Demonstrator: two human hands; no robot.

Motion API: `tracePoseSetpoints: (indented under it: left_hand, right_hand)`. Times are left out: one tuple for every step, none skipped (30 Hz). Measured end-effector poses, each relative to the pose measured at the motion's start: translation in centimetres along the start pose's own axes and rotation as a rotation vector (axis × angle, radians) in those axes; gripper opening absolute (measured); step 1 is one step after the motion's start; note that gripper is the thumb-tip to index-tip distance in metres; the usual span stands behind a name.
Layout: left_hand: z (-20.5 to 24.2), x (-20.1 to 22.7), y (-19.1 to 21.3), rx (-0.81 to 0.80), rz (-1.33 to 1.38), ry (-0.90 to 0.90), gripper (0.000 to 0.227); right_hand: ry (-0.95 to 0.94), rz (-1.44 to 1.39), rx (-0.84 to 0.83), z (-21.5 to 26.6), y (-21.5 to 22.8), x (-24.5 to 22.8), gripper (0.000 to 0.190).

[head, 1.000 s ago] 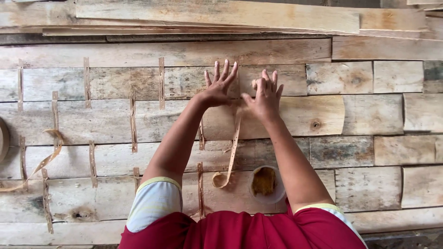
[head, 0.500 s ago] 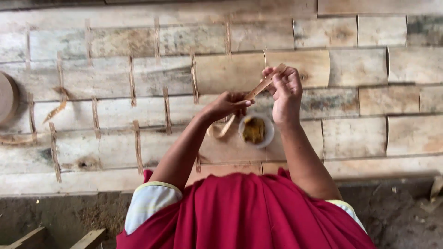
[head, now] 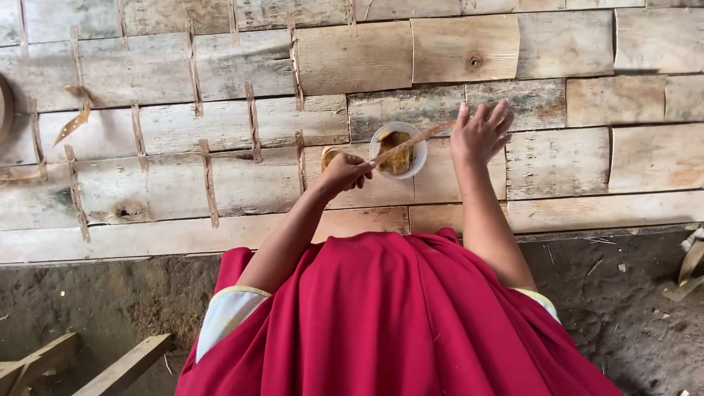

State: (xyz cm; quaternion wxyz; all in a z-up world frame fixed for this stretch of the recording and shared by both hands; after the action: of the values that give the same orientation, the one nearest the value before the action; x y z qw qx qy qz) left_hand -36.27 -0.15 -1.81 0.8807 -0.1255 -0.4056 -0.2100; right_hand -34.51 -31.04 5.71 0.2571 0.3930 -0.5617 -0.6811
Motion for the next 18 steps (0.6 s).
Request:
tracePoseSetpoints:
  left_hand:
    - [0.3, 0.6, -0.1, 0.003, 0.001, -0.002, 0.025]
    - [0.6, 1.1, -0.1, 0.035, -0.008, 0.005, 0.021]
    - [0.8, 1.5, -0.3, 0.062, -0.016, 0.015, 0.018]
    - [0.4, 1.8, -0.3, 0.061, -0.014, 0.016, 0.018]
    - [0.2, 1.7, -0.3, 0.072, -0.009, 0.026, 0.018]
    - [0.0, 1.7, -0.3, 0.083, -0.004, 0.036, 0.019]
    - [-0.1, 1.6, -0.3, 0.080, -0.006, 0.035, 0.019]
    - [-0.2, 1.4, -0.2, 0.090, 0.004, 0.052, 0.021]
    - [-0.3, 1.2, -0.1, 0.100, 0.014, 0.070, 0.023]
    - [-0.5, 1.3, -0.3, 0.097, 0.012, 0.070, 0.023]
    - [-0.5, 1.3, -0.4, 0.095, 0.005, 0.073, 0.022]
    - [-0.6, 1.2, -0.4, 0.092, -0.001, 0.077, 0.021]
    - [-0.4, 1.3, -0.4, 0.092, -0.003, 0.079, 0.021]
    - [-0.2, 1.4, -0.3, 0.088, -0.003, 0.077, 0.019]
    - [-0.2, 1.8, -0.4, 0.081, -0.006, 0.071, 0.018]
    - [-0.5, 2.0, -0.1, 0.078, -0.009, 0.069, 0.018]
    - [-0.6, 2.1, 0.3, 0.081, -0.024, 0.059, 0.017]
    - [-0.7, 2.1, 0.6, 0.083, -0.039, 0.049, 0.016]
  right_hand:
    - [0.004, -0.002, 0.001, 0.3, 0.2, -0.2, 0.061]
    - [0.308, -0.029, 0.355, 1.0, 2.4, -2.1, 0.039]
    - [0.615, -0.054, 0.701, 3.0, 4.2, -3.4, 0.018]
    - [0.615, -0.052, 0.700, 4.9, 3.1, -4.0, 0.018]
    - [0.812, -0.473, 0.477, 6.9, 1.4, -5.0, 0.011]
    - [0.980, -0.892, 0.226, 9.2, -0.2, -6.1, 0.008]
    - [0.979, -0.891, 0.229, 10.5, -0.9, -6.4, 0.008]
    - [1.097, -0.549, 0.142, 12.3, -2.5, -7.8, 0.029]
    - [1.190, -0.201, 0.053, 14.1, -4.4, -8.8, 0.063]
    - [1.187, -0.201, 0.054, 14.1, -3.8, -8.7, 0.063]
    - [1.130, -0.049, -0.088, 13.9, -4.5, -8.7, 0.065]
    - [1.066, 0.100, -0.229, 13.7, -5.1, -8.4, 0.068]
    - [1.065, 0.099, -0.230, 13.4, -4.8, -8.3, 0.068]
    - [1.069, 0.174, -0.204, 13.2, -4.6, -8.3, 0.074]
    - [1.071, 0.252, -0.173, 12.7, -4.4, -8.2, 0.080]
    - [1.067, 0.253, -0.171, 12.0, -3.7, -8.2, 0.080]
    - [1.019, 0.236, -0.271, 11.4, -3.5, -7.8, 0.090]
    - [0.968, 0.219, -0.371, 10.8, -3.3, -7.5, 0.104]
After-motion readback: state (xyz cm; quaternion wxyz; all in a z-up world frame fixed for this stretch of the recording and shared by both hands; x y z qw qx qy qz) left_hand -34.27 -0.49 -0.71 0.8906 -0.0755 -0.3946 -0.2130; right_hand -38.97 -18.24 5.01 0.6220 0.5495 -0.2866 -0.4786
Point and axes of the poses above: each hand's wrist, its own z-axis away from the middle knuckle, its own y-axis out of the back of the hand, x = y × z, the point moved 6 cm from there along -z, towards the middle knuckle, and after that the axes turned 4 degrees about y, right-handed, at the moved point
